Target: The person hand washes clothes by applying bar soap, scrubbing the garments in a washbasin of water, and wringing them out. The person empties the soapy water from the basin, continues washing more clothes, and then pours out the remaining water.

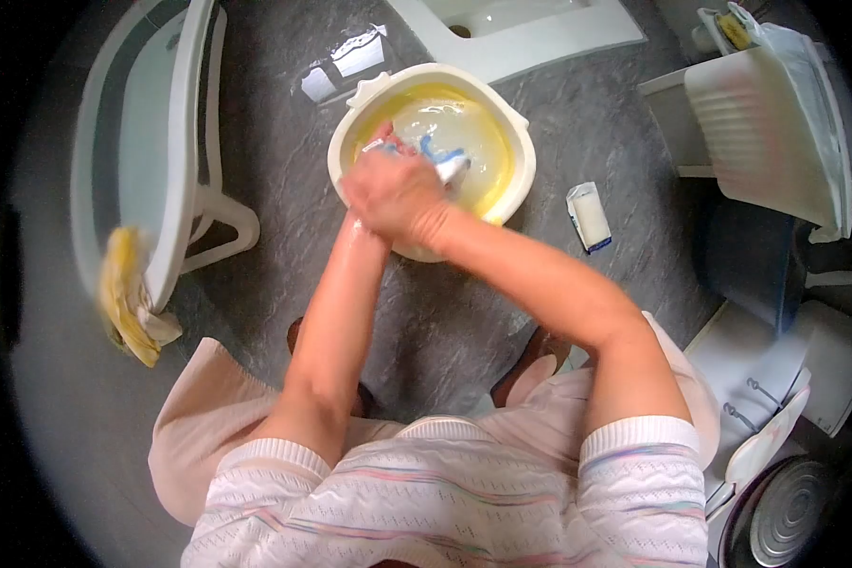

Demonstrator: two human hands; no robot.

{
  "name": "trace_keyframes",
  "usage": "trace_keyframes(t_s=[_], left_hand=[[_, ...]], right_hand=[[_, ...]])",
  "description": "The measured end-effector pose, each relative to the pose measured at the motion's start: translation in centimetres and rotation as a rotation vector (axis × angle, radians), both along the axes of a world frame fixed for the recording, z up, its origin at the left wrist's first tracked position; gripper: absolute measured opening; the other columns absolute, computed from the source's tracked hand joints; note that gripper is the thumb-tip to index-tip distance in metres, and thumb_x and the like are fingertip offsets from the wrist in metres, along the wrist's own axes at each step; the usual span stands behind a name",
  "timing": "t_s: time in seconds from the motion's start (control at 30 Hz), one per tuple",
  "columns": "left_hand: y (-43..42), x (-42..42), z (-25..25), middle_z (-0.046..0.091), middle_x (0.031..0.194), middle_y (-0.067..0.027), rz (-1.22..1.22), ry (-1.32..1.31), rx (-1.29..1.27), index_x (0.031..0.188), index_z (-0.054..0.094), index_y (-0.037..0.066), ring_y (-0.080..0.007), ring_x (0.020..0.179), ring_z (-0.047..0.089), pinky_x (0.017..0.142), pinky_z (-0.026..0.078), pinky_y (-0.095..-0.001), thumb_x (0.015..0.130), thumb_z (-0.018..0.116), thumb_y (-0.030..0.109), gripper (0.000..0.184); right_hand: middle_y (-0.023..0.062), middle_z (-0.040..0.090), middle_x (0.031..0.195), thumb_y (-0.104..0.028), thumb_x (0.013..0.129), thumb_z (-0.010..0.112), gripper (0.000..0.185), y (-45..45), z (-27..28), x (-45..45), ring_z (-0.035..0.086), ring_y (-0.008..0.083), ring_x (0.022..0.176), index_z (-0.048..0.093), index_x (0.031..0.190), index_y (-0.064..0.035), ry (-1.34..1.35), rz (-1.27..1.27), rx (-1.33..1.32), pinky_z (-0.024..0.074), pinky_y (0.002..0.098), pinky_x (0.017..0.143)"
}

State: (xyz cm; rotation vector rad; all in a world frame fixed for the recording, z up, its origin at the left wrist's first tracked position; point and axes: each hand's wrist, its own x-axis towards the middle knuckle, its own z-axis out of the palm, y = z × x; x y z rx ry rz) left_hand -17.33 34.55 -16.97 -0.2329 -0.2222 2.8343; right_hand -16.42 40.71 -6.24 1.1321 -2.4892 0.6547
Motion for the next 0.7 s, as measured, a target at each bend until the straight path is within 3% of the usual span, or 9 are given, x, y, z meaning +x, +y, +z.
trace_keyframes(t_s=[0.1,0.17,0.23,0.27,0.33,0.4,0.53,0.63,0.7], left_hand=[[3.6,0.7,2.2,0.055,0.081,-0.0084,0.104,-0.495,-0.594,0.083,0.054,0.007,-0.0211,0.075,0.054,0.065,0.046,-0.0336,0.088,0.048,0.026,0.021],[3.6,1.1,0.3,0.056,0.088,-0.0080,0.082,-0.490,-0.525,0.091,0.053,0.006,-0.0213,0.076,0.055,0.068,0.047,-0.0343,0.089,0.043,0.022,0.019],[2.0,1.9,-1.7,0.057,0.086,-0.0101,0.138,-0.323,-0.493,0.088,0.056,0.003,-0.0230,0.076,0.056,0.067,0.046,-0.0347,0.087,0.048,0.023,0.022],[-0.2,1.6,-8.1,0.058,0.090,-0.0081,-0.096,0.337,-0.184,0.093,0.053,0.007,-0.0233,0.079,0.055,0.077,0.045,-0.0356,0.091,0.037,0.024,0.023],[0.6,1.4,-6.3,0.058,0.085,-0.0077,-0.138,0.380,-1.452,0.092,0.053,0.006,-0.0220,0.076,0.056,0.075,0.046,-0.0345,0.091,0.040,0.024,0.023],[0.9,0.5,-3.1,0.058,0.082,-0.0080,-0.081,0.164,-1.832,0.092,0.054,0.004,-0.0206,0.074,0.057,0.072,0.047,-0.0329,0.089,0.044,0.023,0.022],[-0.9,-0.8,6.1,0.059,0.087,-0.0117,0.035,-0.315,-0.982,0.106,0.051,-0.002,-0.0206,0.076,0.059,0.071,0.048,-0.0323,0.084,0.055,0.019,0.031],[-1.4,-1.9,1.7,0.057,0.093,-0.0170,0.166,-0.049,-2.230,0.118,0.046,0.000,-0.0261,0.085,0.058,0.077,0.046,-0.0369,0.079,0.058,0.018,0.045],[0.5,-0.8,-0.6,0.054,0.099,-0.0224,0.107,0.099,-2.509,0.124,0.043,0.008,-0.0336,0.094,0.053,0.084,0.042,-0.0405,0.073,0.059,0.017,0.055]], right_hand=[[0.0175,0.056,0.069,-0.016,0.076,0.053,0.013,3.4,-6.9,-5.3,0.059,0.0348,0.070,0.057,0.084,-0.0059,-0.490,-0.269,0.229,0.0487,0.0391,0.061],[0.0169,0.059,0.074,-0.020,0.082,0.047,0.017,3.1,-5.9,-3.7,0.058,0.0366,0.068,0.056,0.081,-0.0063,-0.477,-0.258,0.229,0.0468,0.0432,0.063],[0.0165,0.060,0.076,-0.024,0.084,0.044,0.021,2.0,-5.4,-1.7,0.057,0.0372,0.070,0.057,0.080,-0.0068,-0.523,-0.256,0.033,0.0463,0.0450,0.065],[0.0175,0.060,0.081,-0.029,0.086,0.040,0.028,1.4,-4.7,0.5,0.057,0.0382,0.074,0.057,0.080,-0.0069,-0.541,-0.135,0.068,0.0450,0.0468,0.068],[0.0162,0.061,0.085,-0.029,0.084,0.040,0.028,1.9,-5.2,-0.1,0.058,0.0353,0.082,0.059,0.083,-0.0094,-0.605,-0.255,-0.013,0.0453,0.0437,0.075],[0.0172,0.061,0.084,-0.035,0.086,0.040,0.033,4.2,-8.4,-4.2,0.059,0.0329,0.084,0.062,0.090,-0.0123,-0.740,-0.426,-0.034,0.0454,0.0401,0.078],[0.0176,0.058,0.096,-0.039,0.086,0.047,0.040,10.0,-14.6,-8.2,0.055,0.0324,0.091,0.055,0.109,-0.0075,-0.963,-0.469,-0.162,0.0426,0.0368,0.084],[0.0175,0.046,0.119,-0.033,0.082,0.054,0.051,10.3,-15.4,-7.8,0.049,0.0339,0.102,0.041,0.123,-0.0055,-0.632,-0.372,-0.065,0.0388,0.0402,0.090],[0.0170,0.042,0.124,-0.032,0.081,0.054,0.053,7.7,-11.8,-4.3,0.048,0.0346,0.104,0.038,0.126,-0.0085,-0.303,-0.413,0.192,0.0373,0.0428,0.091]])
